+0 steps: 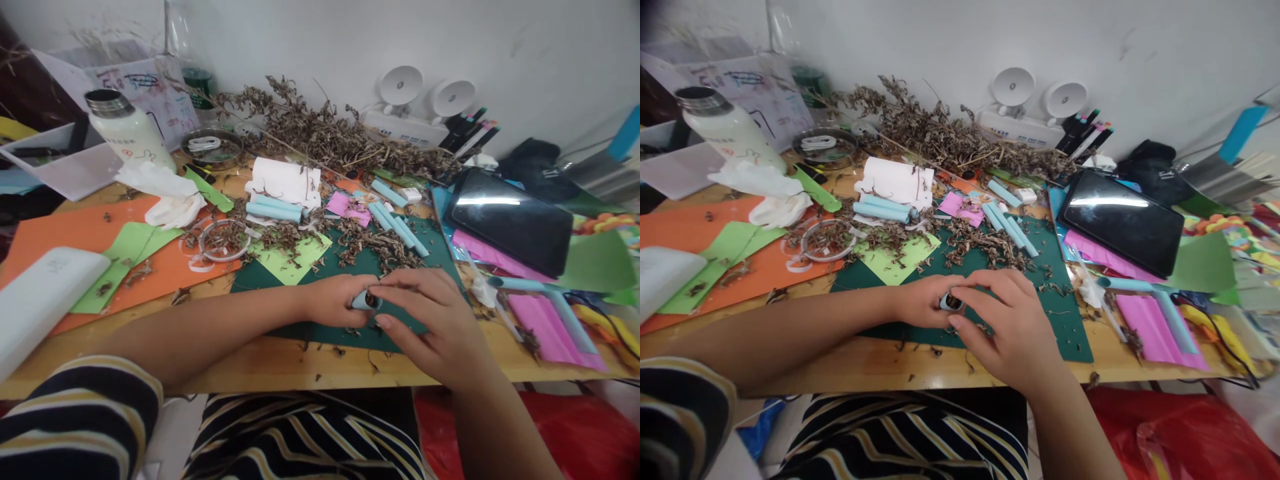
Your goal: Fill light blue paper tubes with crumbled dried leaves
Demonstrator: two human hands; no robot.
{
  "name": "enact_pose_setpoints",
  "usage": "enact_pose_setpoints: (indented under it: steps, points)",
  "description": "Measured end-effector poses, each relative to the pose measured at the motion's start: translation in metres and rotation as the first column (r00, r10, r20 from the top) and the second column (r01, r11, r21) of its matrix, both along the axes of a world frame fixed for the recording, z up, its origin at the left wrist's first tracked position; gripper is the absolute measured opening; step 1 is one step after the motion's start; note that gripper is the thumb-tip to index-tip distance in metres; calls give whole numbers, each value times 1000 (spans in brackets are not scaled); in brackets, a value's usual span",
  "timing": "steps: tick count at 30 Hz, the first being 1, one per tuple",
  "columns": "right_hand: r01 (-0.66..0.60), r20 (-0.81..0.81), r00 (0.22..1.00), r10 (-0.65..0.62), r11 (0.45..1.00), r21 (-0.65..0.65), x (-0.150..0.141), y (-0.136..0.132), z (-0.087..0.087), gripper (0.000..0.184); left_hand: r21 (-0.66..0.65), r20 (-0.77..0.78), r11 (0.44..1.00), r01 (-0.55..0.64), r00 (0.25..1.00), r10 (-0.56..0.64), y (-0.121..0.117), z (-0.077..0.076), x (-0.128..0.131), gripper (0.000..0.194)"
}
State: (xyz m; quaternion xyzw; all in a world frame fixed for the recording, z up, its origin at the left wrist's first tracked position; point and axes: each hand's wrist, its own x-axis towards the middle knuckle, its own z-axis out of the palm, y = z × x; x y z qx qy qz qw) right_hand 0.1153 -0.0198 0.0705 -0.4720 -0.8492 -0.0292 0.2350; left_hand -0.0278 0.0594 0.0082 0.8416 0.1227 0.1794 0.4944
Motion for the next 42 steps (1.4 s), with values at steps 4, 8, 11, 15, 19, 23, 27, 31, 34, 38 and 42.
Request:
enact_pose_setpoints:
  steps: [4,8,11,15,19,23,27,31,34,38,42]
  points:
    - [-24,104,994,20,999,39,3,-4,-2,21,4,48,1000,0,999,0,1,-4,1,17]
    - [-6,215,977,12,1000,-27,-2,-5,4,22,42,98,999,13,995,-17,0,-4,1,16]
    - [-9,320,946,46,993,-116,-6,1,15,26,28,39,999,-21,999,20,-2,-1,1,16]
    - [-106,340,926,164,978,-182,-2,23,20,34,-17,33,998,-61,998,62,-3,-2,1,13]
    - [-184,256,935,247,952,-244,0,38,16,33,-43,44,997,-68,997,70,-2,-5,1,14]
    - [-140,195,961,199,950,-279,0,30,26,21,-68,69,998,-15,997,20,0,-4,1,18]
    - [-15,-139,990,-7,988,-155,17,9,26,26,-32,45,999,-8,999,9,-1,0,1,14]
    - [189,-28,980,-198,962,-200,30,-10,-11,22,-22,41,1000,-20,999,21,-1,-2,1,12]
    - [375,313,908,-278,872,-315,23,-21,-41,30,-11,60,1000,-19,998,20,-2,-4,2,11]
    - [502,394,839,-375,812,-297,5,-29,-58,36,-4,86,1000,-30,996,30,-2,-5,2,10]
    - [520,377,833,-404,805,-286,-11,-29,-59,34,-14,65,1000,-26,998,27,-1,-3,1,11]
